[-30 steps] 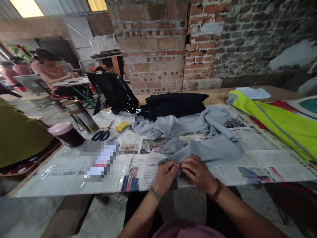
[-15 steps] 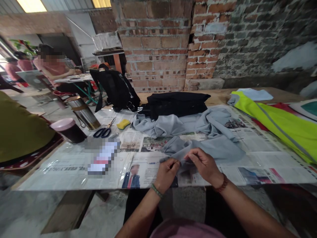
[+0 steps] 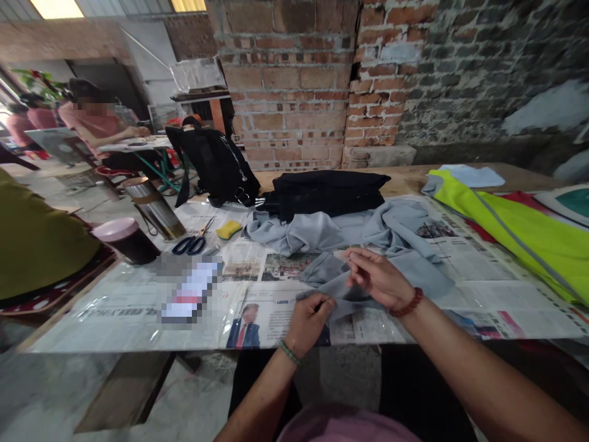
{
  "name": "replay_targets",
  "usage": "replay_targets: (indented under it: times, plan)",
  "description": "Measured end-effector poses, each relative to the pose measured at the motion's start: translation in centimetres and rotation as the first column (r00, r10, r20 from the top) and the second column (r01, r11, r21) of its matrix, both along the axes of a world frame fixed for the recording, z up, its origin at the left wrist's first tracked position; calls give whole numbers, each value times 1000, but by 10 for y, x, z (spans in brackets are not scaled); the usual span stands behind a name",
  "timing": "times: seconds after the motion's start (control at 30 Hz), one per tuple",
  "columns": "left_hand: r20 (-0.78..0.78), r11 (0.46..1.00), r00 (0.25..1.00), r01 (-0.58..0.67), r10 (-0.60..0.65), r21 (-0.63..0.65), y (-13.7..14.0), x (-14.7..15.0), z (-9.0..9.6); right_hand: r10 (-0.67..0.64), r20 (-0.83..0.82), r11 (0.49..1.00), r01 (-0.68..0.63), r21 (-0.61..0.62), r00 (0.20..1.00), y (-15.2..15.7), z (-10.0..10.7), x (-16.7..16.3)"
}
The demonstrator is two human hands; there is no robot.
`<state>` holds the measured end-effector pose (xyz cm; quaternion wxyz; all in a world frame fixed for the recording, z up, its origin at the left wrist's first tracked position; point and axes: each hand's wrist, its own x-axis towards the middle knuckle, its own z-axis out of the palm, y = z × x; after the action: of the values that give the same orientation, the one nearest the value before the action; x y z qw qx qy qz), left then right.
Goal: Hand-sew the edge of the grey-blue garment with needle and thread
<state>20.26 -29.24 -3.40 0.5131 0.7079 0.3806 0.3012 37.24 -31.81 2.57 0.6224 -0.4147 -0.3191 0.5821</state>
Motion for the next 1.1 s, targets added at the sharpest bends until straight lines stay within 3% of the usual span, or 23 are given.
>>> replay_targets:
  times: [0.27, 0.5, 0.77, 0.9, 1.03, 1.1]
  plan:
    - [-6, 1000, 1000, -2, 2, 3, 0, -1, -1, -154, 31, 985, 151, 79, 988, 11, 29, 34]
    - [-17, 999, 1000, -17, 18, 28, 2, -2, -3, -145, 92, 984, 134, 114, 985, 10, 39, 38]
    - [29, 999, 999, -40, 39, 25, 4, -6, -8, -93, 76, 995, 95, -25, 993, -32, 2, 17]
    - [32, 988, 999, -23, 18, 152, 3, -8, -9, -40, 38, 992, 44, -121, 998, -65, -23, 0]
    - [39, 967, 999, -7, -3, 256, 4, -8, -8, 133, -48, 975, -140, -170, 990, -92, -51, -34]
    - [61, 965, 998, -11, -5, 264, 5, -8, -8, 260, -106, 936, -278, -215, 960, -100, -64, -54]
